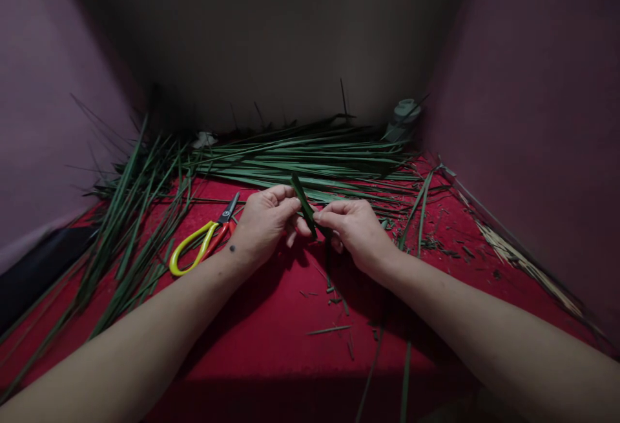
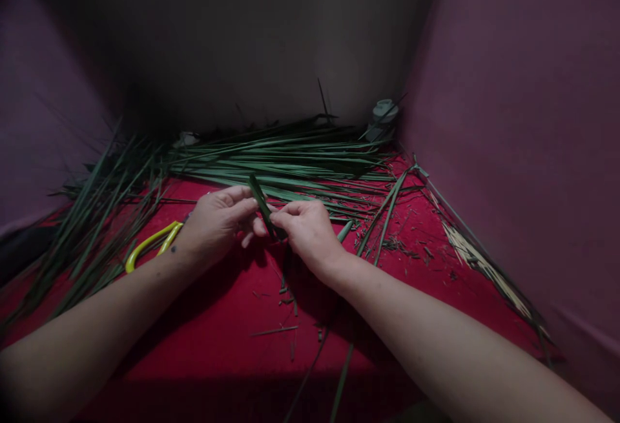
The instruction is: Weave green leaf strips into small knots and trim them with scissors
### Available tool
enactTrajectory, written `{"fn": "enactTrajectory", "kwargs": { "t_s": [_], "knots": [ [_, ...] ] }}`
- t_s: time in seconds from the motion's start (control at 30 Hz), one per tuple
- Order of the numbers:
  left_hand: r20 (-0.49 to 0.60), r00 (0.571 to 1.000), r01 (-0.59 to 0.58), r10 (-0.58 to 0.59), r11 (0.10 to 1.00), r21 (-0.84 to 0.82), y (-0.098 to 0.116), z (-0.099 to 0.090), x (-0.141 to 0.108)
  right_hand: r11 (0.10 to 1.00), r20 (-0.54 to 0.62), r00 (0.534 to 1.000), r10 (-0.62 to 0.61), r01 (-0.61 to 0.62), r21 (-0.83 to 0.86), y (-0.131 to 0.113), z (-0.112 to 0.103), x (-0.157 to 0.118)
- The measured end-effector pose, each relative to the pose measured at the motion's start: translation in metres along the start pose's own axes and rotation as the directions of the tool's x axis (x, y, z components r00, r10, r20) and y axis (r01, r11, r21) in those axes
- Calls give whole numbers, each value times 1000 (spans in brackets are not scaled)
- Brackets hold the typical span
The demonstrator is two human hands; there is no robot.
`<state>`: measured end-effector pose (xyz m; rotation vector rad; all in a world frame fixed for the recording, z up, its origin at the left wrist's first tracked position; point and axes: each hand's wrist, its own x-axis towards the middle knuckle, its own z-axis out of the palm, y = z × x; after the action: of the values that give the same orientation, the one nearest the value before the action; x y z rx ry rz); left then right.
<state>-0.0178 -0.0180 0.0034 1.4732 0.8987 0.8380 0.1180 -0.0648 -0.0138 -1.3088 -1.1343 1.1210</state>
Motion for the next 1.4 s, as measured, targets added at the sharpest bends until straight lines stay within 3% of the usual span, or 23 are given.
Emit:
{"fn": "enactTrajectory", "kwargs": {
  "t_s": [0.17,0.37,0.63,0.87,1.07,1.27,1.4],
  "knots": [
    [32,999,-3,4,1000,-28,-3,-1,1,999,20,1000,2,-3,37,4,1,0],
    [-2,1000,31,-31,997,-77,-5,-1,1,999,12,1000,5,-5,38,7,1,2],
    [-11,999,51,-52,999,-11,-1,0,-2,1000,49,999,1,-3,31,4,0,2],
    [-11,997,75,-76,996,-51,-1,-1,-2,1000,31,999,-20,21,-21,1,2,1],
    [19,997,76,-76,997,-3,-1,1,-4,998,135,991,0,8,-61,8,-4,4],
    [60,997,42,-42,999,-8,-3,0,-3,996,114,993,38,-28,-86,5,-5,3],
    [30,996,83,-83,996,14,-2,0,-4,998,127,991,35,-28,-55,3,-4,2]
  ]
}}
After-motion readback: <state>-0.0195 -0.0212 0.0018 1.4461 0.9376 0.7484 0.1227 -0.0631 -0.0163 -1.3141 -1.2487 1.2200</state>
